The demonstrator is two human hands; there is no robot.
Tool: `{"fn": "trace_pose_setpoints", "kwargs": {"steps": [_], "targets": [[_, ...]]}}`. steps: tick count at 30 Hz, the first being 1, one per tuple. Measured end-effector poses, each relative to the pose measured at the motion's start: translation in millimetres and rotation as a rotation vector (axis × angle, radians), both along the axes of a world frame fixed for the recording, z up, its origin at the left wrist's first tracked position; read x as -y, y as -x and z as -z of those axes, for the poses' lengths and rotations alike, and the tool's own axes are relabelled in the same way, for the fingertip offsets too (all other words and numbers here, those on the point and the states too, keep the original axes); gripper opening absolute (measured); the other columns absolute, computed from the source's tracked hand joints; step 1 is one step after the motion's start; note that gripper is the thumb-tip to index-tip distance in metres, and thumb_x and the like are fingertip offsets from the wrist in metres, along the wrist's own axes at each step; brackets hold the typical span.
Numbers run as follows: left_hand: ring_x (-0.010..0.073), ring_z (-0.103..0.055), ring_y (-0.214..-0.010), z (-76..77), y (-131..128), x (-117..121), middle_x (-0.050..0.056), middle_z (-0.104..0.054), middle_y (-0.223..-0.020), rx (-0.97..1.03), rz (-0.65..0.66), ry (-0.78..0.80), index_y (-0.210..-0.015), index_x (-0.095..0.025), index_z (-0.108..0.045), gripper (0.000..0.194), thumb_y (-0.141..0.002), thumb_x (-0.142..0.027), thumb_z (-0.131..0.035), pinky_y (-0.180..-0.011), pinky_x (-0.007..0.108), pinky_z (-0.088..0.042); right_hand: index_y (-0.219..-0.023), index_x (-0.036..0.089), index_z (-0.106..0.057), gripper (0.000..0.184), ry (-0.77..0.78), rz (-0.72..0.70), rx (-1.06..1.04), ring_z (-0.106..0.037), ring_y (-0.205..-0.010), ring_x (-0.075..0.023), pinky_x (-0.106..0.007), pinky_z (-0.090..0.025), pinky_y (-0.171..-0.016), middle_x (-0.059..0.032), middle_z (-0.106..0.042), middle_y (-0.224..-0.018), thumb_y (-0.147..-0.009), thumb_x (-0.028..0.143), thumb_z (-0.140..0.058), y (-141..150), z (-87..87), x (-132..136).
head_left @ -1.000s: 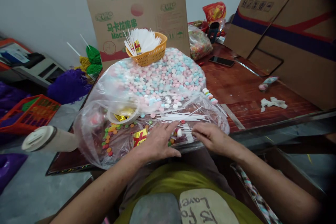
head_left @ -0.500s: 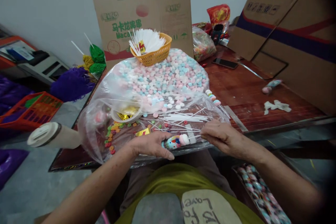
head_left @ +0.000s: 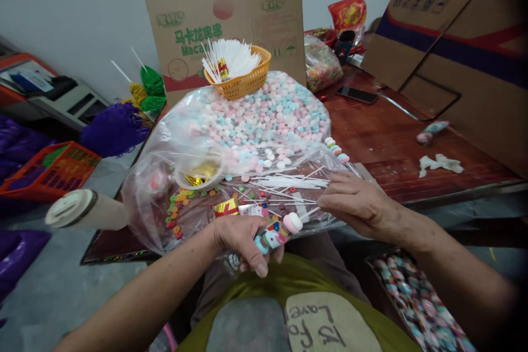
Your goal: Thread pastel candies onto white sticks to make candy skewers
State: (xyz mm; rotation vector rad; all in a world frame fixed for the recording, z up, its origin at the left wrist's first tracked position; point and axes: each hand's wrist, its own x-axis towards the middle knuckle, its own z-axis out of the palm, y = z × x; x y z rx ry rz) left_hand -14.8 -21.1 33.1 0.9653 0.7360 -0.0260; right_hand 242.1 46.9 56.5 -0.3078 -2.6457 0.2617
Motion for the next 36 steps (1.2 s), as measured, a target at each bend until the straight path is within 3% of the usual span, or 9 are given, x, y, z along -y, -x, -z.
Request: {"fn": "trace_pose_setpoints", "kwargs": {"steps": [6, 12, 17, 20, 23, 27, 29, 33, 36], "targets": [[0.0067, -0.047, -0.037, 0.5, -9.7, -3.8, -0.007, -0.054, -0.053, -0.082, -0.08, -0.1, -0.078, -0.016, -0.054, 0.04, -0.052, -0.033, -0.078, -0.036, 0.018, -0.04, -0.07, 0.017, -0.052, 0.025, 0.082, -0.044, 0.141, -0.042, -0.066, -0.0144, -0.028, -0.028, -0.063, -0.0031, -0.052, -0.065, -0.086, 0.012, -0.034, 7.2, 7.8, 6.8], [0.0172, -0.057, -0.076, -10.5, -11.3, -8.5, -0.001, -0.061, -0.084, -0.45, 0.06, -0.777, -0.091, -0.018, -0.058, 0.04, -0.058, -0.036, -0.072, -0.068, 0.025, -0.045, -0.067, 0.016, -0.05, 0.021, 0.146, 0.012, 0.227, -0.041, -0.065, -0.0142, -0.027, -0.025, -0.062, -0.0022, -0.05, -0.065, -0.084, 0.011, -0.038, 1.5, 21.4, 8.7], [0.0202, -0.059, -0.077, -1.3, -31.1, -3.9, 0.004, -0.065, -0.083, -0.757, 0.054, -1.085, -0.089, -0.019, -0.06, 0.022, -0.074, -0.035, -0.055, -0.066, 0.026, -0.042, -0.065, 0.016, -0.048, 0.021, 0.211, 0.051, 0.207, -0.043, -0.064, -0.0136, -0.027, -0.025, -0.063, -0.0023, -0.053, -0.064, -0.084, 0.013, -0.039, 16.5, 29.3, 20.6], [0.0221, -0.06, -0.077, 3.1, -35.3, -1.6, 0.005, -0.065, -0.083, -0.857, 0.09, -1.133, -0.092, -0.02, -0.059, 0.025, -0.074, -0.037, -0.056, -0.064, 0.027, -0.041, -0.065, 0.016, -0.05, 0.021, 0.192, 0.112, 0.205, -0.044, -0.062, -0.0133, -0.028, -0.024, -0.061, -0.0027, -0.055, -0.064, -0.083, 0.013, -0.039, 24.1, 33.8, 22.6], [0.0229, -0.059, -0.084, -4.6, -23.9, -1.4, 0.005, -0.065, -0.094, -0.789, 0.082, -1.112, -0.103, -0.021, -0.055, 0.041, -0.07, -0.045, -0.06, -0.067, 0.027, -0.042, -0.066, 0.016, -0.052, 0.021, 0.159, 0.157, 0.24, -0.045, -0.063, -0.0136, -0.028, -0.024, -0.063, -0.0027, -0.056, -0.064, -0.083, 0.014, -0.04, 20.3, 32.5, 17.3], [0.0223, -0.059, -0.083, -19.7, -6.4, -2.4, 0.004, -0.065, -0.093, -0.751, 0.21, -1.087, -0.1, -0.021, -0.058, 0.043, -0.069, -0.051, -0.061, -0.064, 0.026, -0.04, -0.065, 0.016, -0.052, 0.024, 0.157, 0.092, 0.272, -0.045, -0.064, -0.0137, -0.028, -0.026, -0.064, -0.0024, -0.055, -0.063, -0.085, 0.014, -0.038, 11.1, 24.0, 11.3], [0.0226, -0.06, -0.077, -21.0, -4.3, -1.6, 0.004, -0.066, -0.084, -0.826, 0.254, -1.183, -0.092, -0.02, -0.061, 0.037, -0.069, -0.05, -0.06, -0.062, 0.028, -0.038, -0.064, 0.016, -0.051, 0.027, 0.172, 0.052, 0.245, -0.044, -0.064, -0.0138, -0.027, -0.027, -0.064, -0.0022, -0.053, -0.062, -0.086, 0.016, -0.037, 9.3, 19.8, 11.0], [0.0249, -0.057, -0.077, -12.0, -6.6, 3.1, 0.007, -0.064, -0.078, -1.172, -0.038, -1.708, -0.08, -0.018, -0.06, 0.013, -0.074, -0.028, -0.054, -0.07, 0.036, -0.033, -0.068, 0.016, -0.054, 0.028, 0.236, 0.089, 0.147, -0.045, -0.065, -0.0136, -0.026, -0.031, -0.064, -0.0029, -0.054, -0.064, -0.09, 0.021, -0.036, 8.7, 16.7, 12.1], [0.0254, -0.056, -0.075, -3.4, -6.2, 6.8, 0.009, -0.062, -0.074, -1.269, -0.237, -1.944, -0.072, -0.017, -0.056, 0.016, -0.073, -0.032, -0.054, -0.07, 0.039, -0.031, -0.071, 0.016, -0.056, 0.029, 0.263, 0.142, 0.093, -0.047, -0.064, -0.0135, -0.026, -0.032, -0.062, -0.004, -0.056, -0.065, -0.09, 0.023, -0.035, 8.1, 18.4, 13.1]]}}
